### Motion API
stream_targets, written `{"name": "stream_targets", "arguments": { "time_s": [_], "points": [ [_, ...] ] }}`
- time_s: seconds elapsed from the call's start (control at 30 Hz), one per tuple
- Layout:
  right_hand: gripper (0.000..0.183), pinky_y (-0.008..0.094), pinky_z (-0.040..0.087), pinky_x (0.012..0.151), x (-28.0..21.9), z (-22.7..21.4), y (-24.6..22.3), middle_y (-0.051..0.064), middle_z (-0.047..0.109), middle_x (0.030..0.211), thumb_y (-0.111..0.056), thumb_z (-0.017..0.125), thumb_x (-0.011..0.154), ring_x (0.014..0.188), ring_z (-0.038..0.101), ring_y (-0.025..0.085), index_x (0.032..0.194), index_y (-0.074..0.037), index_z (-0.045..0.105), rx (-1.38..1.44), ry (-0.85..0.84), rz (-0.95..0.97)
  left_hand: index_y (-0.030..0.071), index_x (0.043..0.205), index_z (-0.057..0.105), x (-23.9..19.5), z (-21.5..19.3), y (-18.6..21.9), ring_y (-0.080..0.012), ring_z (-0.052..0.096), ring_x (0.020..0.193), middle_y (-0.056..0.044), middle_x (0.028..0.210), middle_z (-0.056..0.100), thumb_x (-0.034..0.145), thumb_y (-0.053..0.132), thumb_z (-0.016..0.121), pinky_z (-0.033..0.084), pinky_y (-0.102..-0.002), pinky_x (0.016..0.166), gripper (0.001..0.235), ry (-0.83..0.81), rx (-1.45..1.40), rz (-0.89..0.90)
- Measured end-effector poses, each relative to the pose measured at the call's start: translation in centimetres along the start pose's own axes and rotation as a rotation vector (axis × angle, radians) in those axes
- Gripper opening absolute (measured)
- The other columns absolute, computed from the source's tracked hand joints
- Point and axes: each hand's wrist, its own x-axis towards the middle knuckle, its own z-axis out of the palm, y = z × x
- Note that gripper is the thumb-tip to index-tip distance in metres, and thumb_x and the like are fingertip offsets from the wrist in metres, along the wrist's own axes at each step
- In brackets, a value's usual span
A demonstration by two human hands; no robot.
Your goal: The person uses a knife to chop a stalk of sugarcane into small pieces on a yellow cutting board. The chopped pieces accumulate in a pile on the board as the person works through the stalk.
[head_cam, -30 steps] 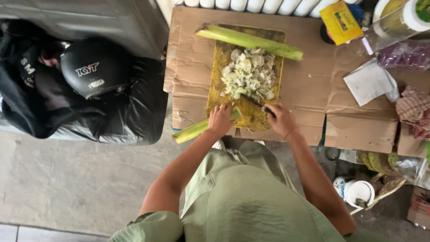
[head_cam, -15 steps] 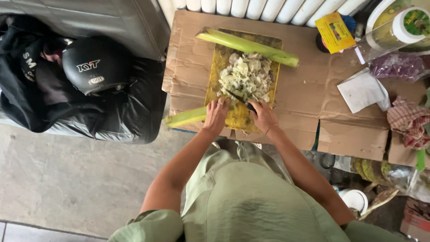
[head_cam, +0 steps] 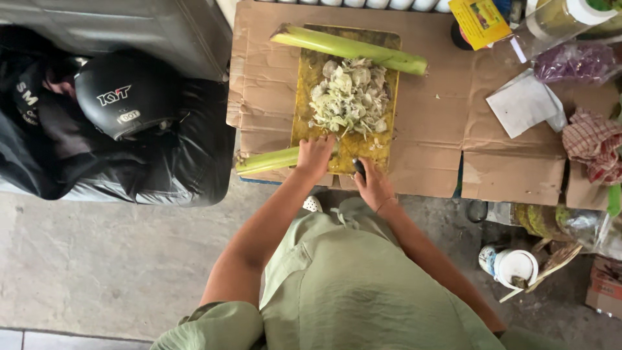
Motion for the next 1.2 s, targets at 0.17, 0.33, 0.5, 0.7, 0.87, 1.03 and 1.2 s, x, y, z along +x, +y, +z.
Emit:
{"name": "stream_targets", "arguments": {
  "time_s": [0.17,0.33,0.5,0.7,0.87,1.03,1.2],
  "points": [
    [0.04,0.056,0.054,0.078,-1.7,1.1,-1.3,0.022,0.07,0.113,-0.027,0.061,0.097,0.096,0.066,0.046,0.134,-0.013,0.051,-0.047,-0.005,0.066,0.011,0.115,0.062,0.0,2.2,-0.2,-0.0301,0.071,0.098,-0.009,0.104,0.072,0.076,0.008,0.073,0.052,-0.049,0.076,0.041,-0.129,0.082,-0.063],
    [0.037,0.057,0.054,0.077,-3.2,0.2,-2.6,0.021,0.071,0.11,-0.03,0.059,0.1,0.095,0.067,0.046,0.131,-0.011,0.051,-0.084,-0.06,0.134,0.01,0.114,0.065,-0.5,3.8,-0.3,-0.0299,0.073,0.092,-0.01,0.105,0.072,0.08,0.01,0.072,0.054,-0.047,0.075,0.035,-0.164,0.102,-0.034],
    [0.039,0.059,0.053,0.071,-3.8,-0.7,-4.2,0.022,0.072,0.106,-0.031,0.056,0.098,0.087,0.068,0.047,0.13,-0.01,0.048,-0.093,-0.08,0.144,0.008,0.112,0.068,0.1,4.2,-0.1,-0.0302,0.074,0.091,-0.012,0.105,0.073,0.082,0.01,0.07,0.057,-0.045,0.07,0.029,-0.237,0.135,-0.035],
    [0.035,0.06,0.053,0.072,-1.6,1.4,-4.0,0.026,0.071,0.088,-0.034,0.051,0.102,0.081,0.068,0.049,0.122,-0.007,0.045,-0.219,-0.285,0.335,0.009,0.099,0.074,1.1,4.3,-0.9,-0.0309,0.072,0.1,-0.013,0.104,0.074,0.08,0.007,0.071,0.059,-0.043,0.079,0.02,-0.324,0.009,-0.062],
    [0.032,0.061,0.052,0.072,2.1,4.1,-3.3,0.027,0.071,0.084,-0.034,0.05,0.105,0.081,0.068,0.049,0.118,-0.006,0.046,-0.177,-0.253,0.308,0.008,0.1,0.073,2.0,4.9,-1.6,-0.0308,0.073,0.1,-0.013,0.104,0.074,0.078,0.009,0.074,0.06,-0.042,0.08,0.022,-0.293,0.0,-0.066],
    [0.034,0.062,0.051,0.066,1.8,4.3,-1.4,0.026,0.07,0.081,-0.033,0.052,0.102,0.076,0.067,0.05,0.122,-0.006,0.046,-0.146,-0.231,0.25,0.008,0.101,0.073,2.0,4.1,-1.1,-0.0303,0.072,0.1,-0.012,0.105,0.074,0.076,0.009,0.075,0.059,-0.041,0.081,0.025,-0.335,0.001,-0.08],
    [0.044,0.06,0.05,0.06,-1.2,5.3,1.5,0.026,0.069,0.074,-0.029,0.052,0.1,0.07,0.066,0.048,0.135,-0.004,0.042,-0.175,-0.21,0.149,0.01,0.101,0.073,1.9,4.9,-1.4,-0.03,0.073,0.1,-0.012,0.104,0.074,0.081,0.009,0.073,0.06,-0.042,0.081,0.02,-0.299,0.029,-0.074]
  ]
}}
